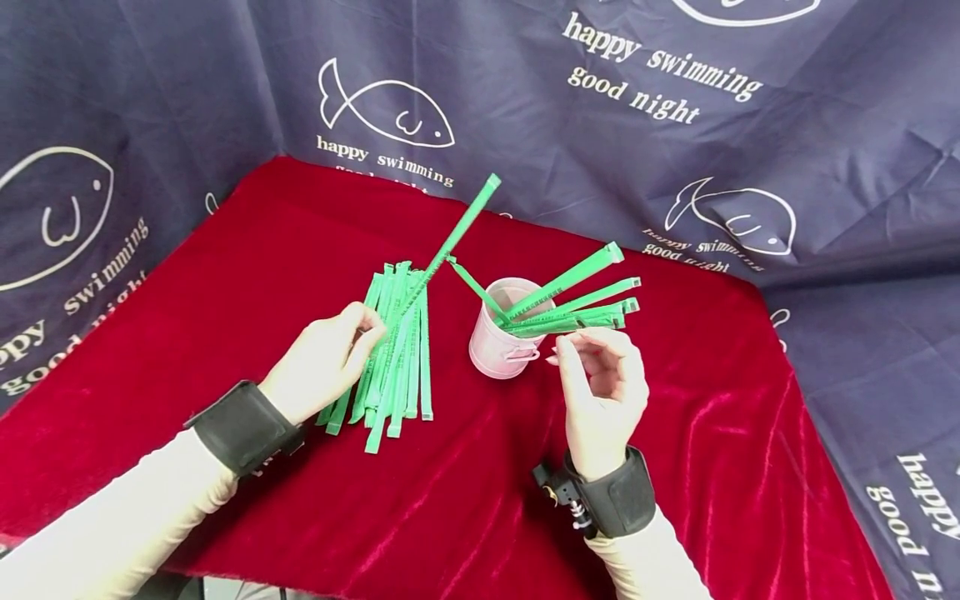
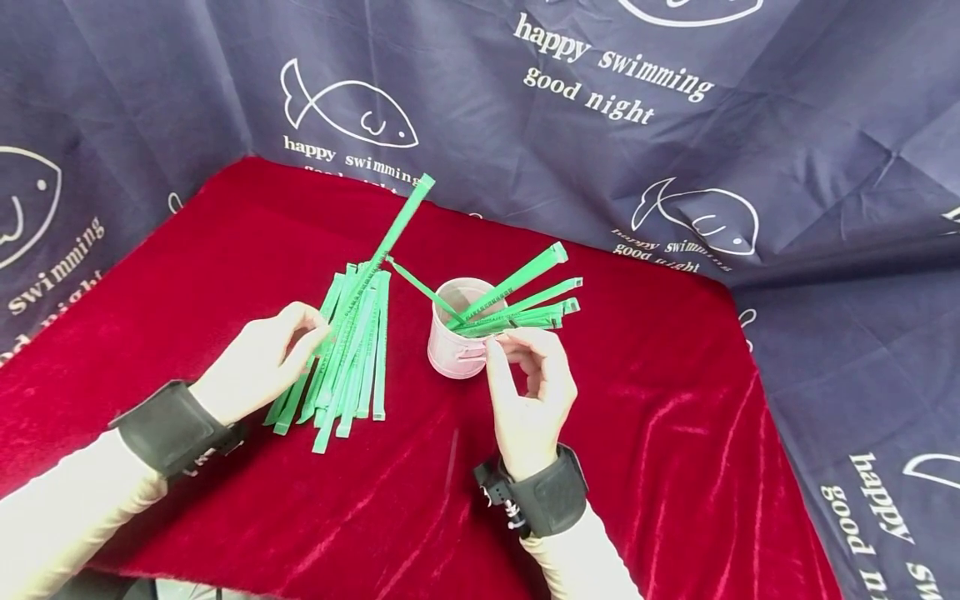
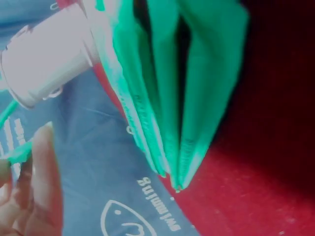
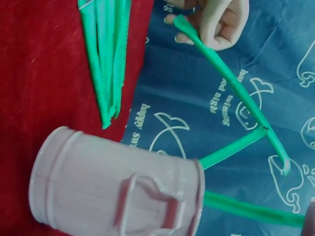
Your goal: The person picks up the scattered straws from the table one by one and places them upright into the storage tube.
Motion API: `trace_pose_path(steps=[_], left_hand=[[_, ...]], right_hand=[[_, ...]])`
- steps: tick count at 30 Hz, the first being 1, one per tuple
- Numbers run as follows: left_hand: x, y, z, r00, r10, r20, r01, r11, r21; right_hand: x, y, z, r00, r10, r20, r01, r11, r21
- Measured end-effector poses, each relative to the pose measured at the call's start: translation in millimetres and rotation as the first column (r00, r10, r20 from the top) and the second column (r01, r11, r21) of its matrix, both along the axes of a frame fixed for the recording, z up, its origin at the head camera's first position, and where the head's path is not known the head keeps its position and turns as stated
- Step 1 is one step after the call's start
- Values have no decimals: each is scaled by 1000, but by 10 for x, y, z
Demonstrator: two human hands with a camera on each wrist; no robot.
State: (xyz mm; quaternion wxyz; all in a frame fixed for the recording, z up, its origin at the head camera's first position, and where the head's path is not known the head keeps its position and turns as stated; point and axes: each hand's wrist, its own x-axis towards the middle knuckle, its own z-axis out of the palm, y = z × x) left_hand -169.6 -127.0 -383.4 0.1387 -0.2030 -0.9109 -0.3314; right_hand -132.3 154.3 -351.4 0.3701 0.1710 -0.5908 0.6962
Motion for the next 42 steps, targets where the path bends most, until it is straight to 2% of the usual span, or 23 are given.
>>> trace_pose_path(steps=[6, 9, 12, 14, 21, 28, 35, 39, 42], left_hand=[[54, 74, 20, 987, -94, -129, 89, 995, -43], [74, 106, 15, 967, -154, -201, 140, 986, -86], [88, 142, 5, 947, -212, -241, 185, 974, -132], [97, 161, -4, 941, -240, -238, 209, 966, -150], [114, 187, 0, 941, -292, -172, 266, 951, -159], [128, 174, -10, 933, -329, -144, 304, 937, -171], [133, 173, -31, 922, -348, -171, 318, 931, -181], [109, 164, -58, 935, -305, -180, 268, 942, -200], [86, 124, -90, 947, -249, -204, 198, 950, -242]], right_hand=[[60, -45, 75, 992, 127, -10, -127, 991, 34], [75, -55, 103, 987, 158, -9, -157, 986, 58], [92, -64, 112, 987, 162, 1, -162, 985, 58], [101, -70, 114, 988, 154, 2, -154, 987, 48], [132, -87, 166, 997, 77, 16, -77, 997, 6], [172, -108, 232, 994, 107, 28, -106, 993, -42], [220, -119, 257, 995, 94, 43, -92, 995, -48], [239, -107, 274, 999, 34, 8, -34, 998, -57], [227, -78, 312, 998, -13, -64, 6, 994, -106]])
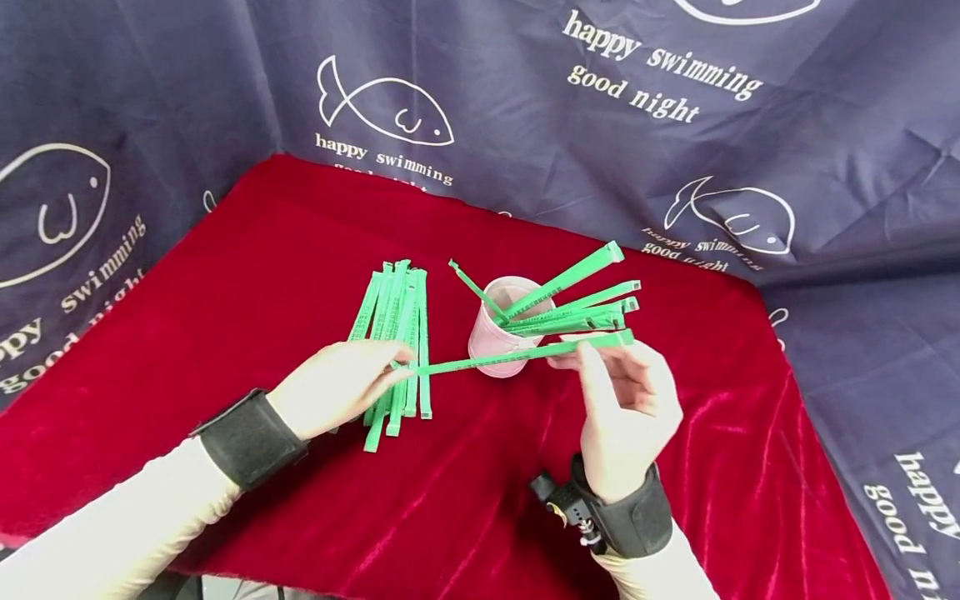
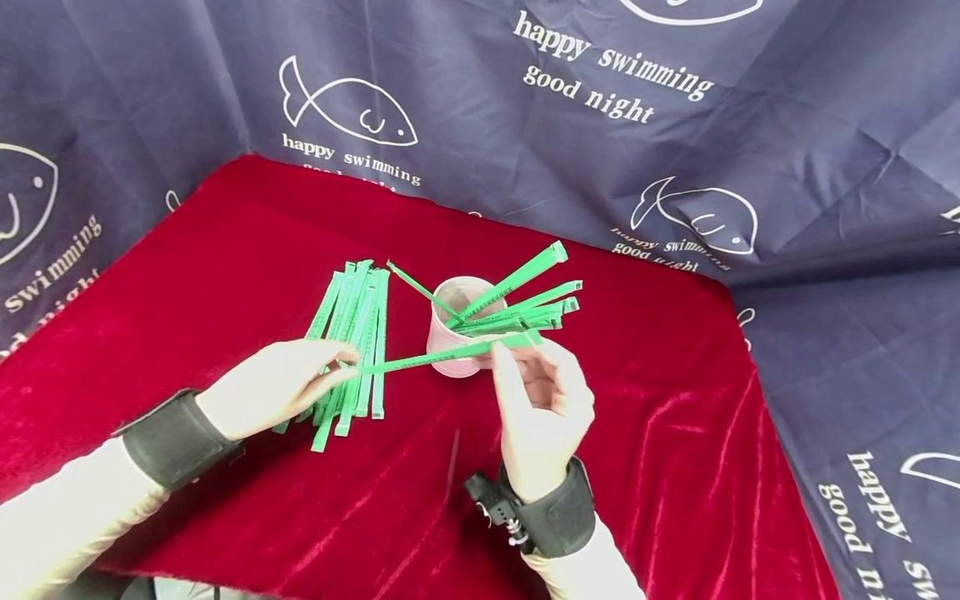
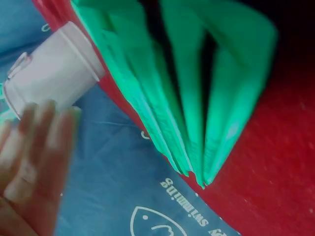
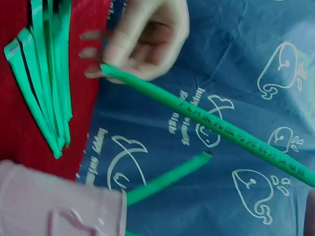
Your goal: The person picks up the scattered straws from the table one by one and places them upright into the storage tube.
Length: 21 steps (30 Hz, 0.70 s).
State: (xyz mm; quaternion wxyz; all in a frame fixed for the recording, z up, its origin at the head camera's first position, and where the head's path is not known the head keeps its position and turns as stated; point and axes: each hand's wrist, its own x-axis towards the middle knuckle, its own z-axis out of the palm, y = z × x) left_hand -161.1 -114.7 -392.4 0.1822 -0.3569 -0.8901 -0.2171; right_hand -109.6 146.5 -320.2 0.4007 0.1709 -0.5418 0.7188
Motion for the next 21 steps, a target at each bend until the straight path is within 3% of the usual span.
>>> trace_pose_path(steps=[3, 6, 13, 16, 21], left_hand=[[-13, -70, -27, 998, 69, -11, -70, 996, -53], [-26, -135, -42, 992, 122, 24, -119, 987, -110], [-83, -209, -85, 974, 200, 108, -178, 967, -184], [-106, -230, -99, 966, 218, 139, -190, 963, -190], [-136, -250, -98, 963, 211, 165, -176, 963, -205]], right_hand=[[-27, 39, 53, 995, -37, -89, 30, 997, -73], [-54, 81, 111, 985, -75, -156, 54, 989, -138], [-92, 144, 235, 953, -181, -243, 128, 967, -219], [-95, 155, 240, 945, -205, -253, 152, 965, -212], [-101, 167, 154, 956, -198, -218, 167, 974, -152]])
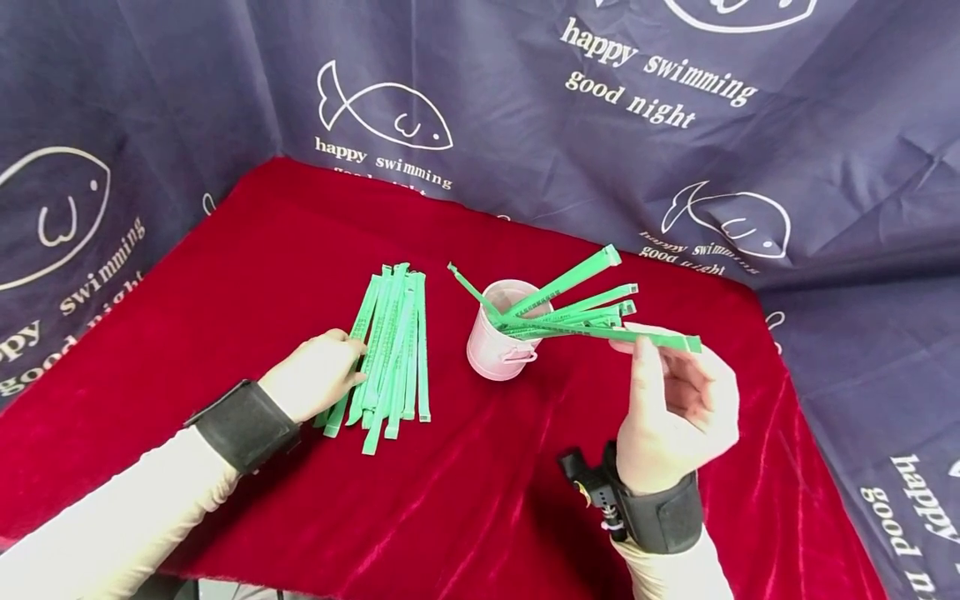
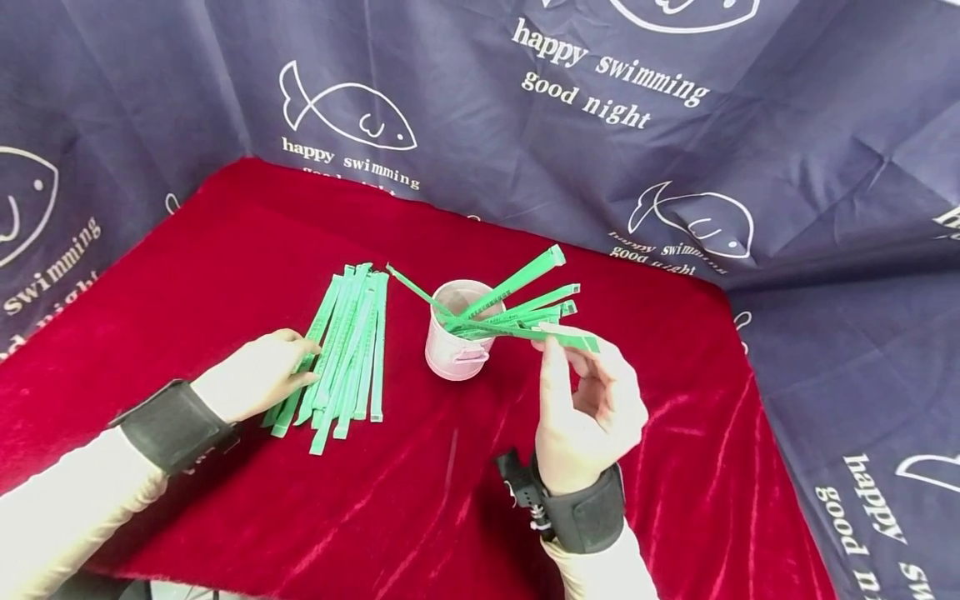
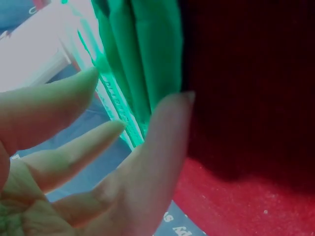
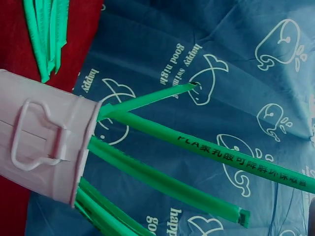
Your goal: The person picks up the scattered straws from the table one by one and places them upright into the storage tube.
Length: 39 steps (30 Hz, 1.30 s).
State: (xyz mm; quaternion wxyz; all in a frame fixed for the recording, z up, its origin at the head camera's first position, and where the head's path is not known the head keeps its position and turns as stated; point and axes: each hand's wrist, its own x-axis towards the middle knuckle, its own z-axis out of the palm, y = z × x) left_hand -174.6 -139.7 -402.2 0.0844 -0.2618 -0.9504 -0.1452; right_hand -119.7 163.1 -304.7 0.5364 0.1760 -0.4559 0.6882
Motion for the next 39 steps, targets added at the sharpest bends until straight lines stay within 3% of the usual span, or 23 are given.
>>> trace_pose_path(steps=[9, 19, 30, 34, 39], left_hand=[[-19, -44, 8, 999, 24, 48, -25, 1000, 15], [-18, -57, -2, 991, 60, 118, -66, 996, 54], [-37, -54, 41, 964, 122, 236, -136, 990, 45], [-30, -56, 61, 958, 136, 252, -155, 986, 57], [-21, -67, 64, 963, 130, 238, -152, 986, 74]], right_hand=[[-50, -15, -181, 986, 49, 157, -73, 985, 155], [-111, -40, -327, 961, -25, 274, -76, 932, 353], [-168, -40, -439, 928, -86, 362, -75, 910, 408], [-181, -31, -478, 918, -100, 383, -74, 907, 414], [-221, 8, -531, 904, -123, 410, -64, 908, 414]])
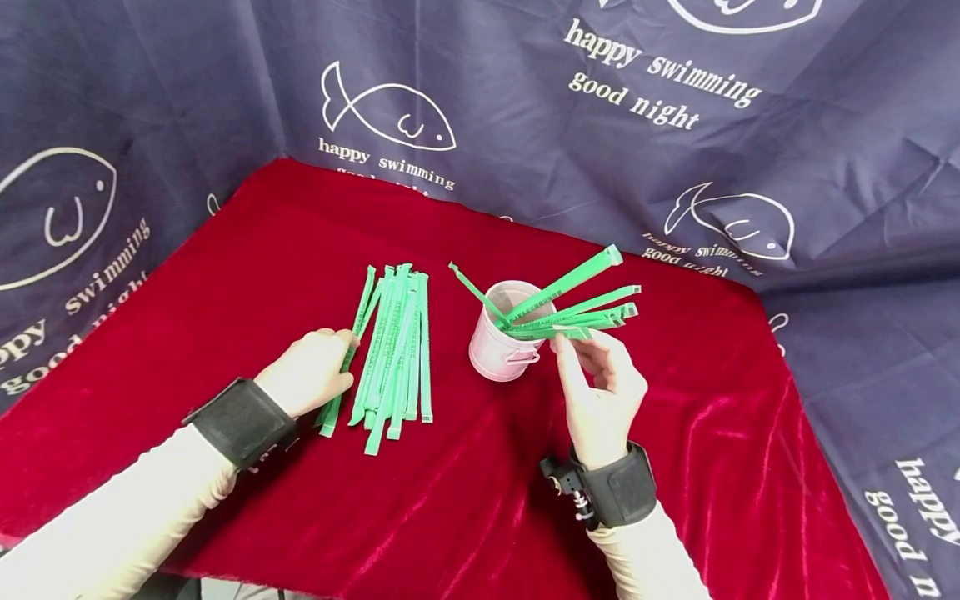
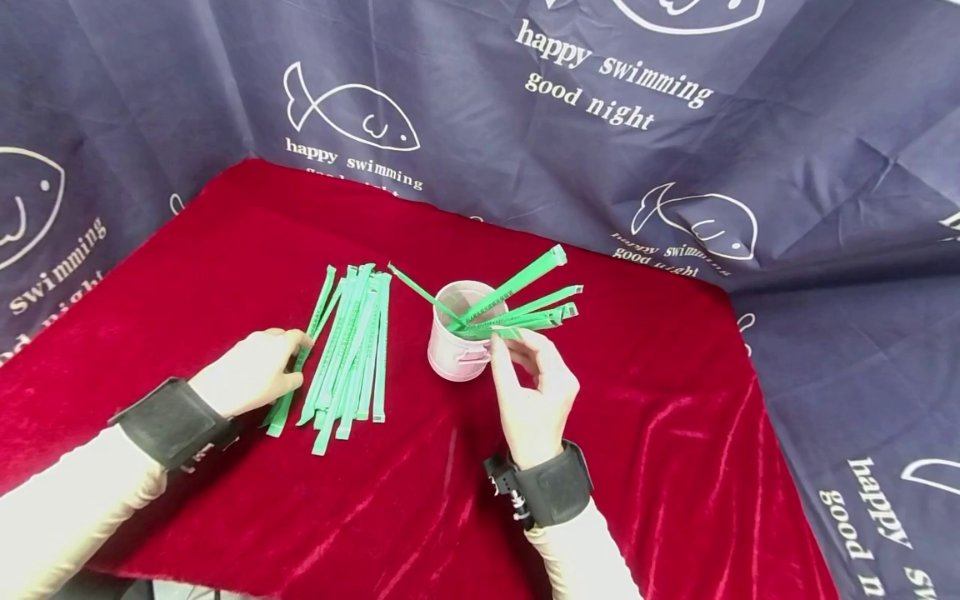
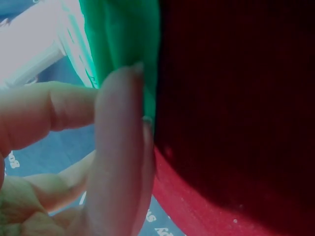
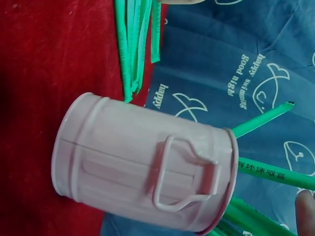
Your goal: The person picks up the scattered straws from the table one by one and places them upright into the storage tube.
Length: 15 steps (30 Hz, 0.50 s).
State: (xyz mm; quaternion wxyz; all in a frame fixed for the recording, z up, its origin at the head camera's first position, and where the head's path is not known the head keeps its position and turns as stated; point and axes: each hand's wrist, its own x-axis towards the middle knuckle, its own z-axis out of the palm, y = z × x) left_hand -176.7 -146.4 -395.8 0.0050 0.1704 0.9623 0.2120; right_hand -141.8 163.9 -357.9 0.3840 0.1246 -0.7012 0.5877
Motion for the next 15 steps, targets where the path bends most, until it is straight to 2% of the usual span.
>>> trace_pose_path(steps=[9, 15], left_hand=[[12, 12, 12, 1000, 4, -30, -4, 1000, 12], [27, 34, 40, 999, 6, -51, -3, 999, 44]], right_hand=[[-45, 87, -77, 999, 32, 40, -28, 995, -92], [-64, 125, -122, 999, 26, 47, -18, 985, -170]])
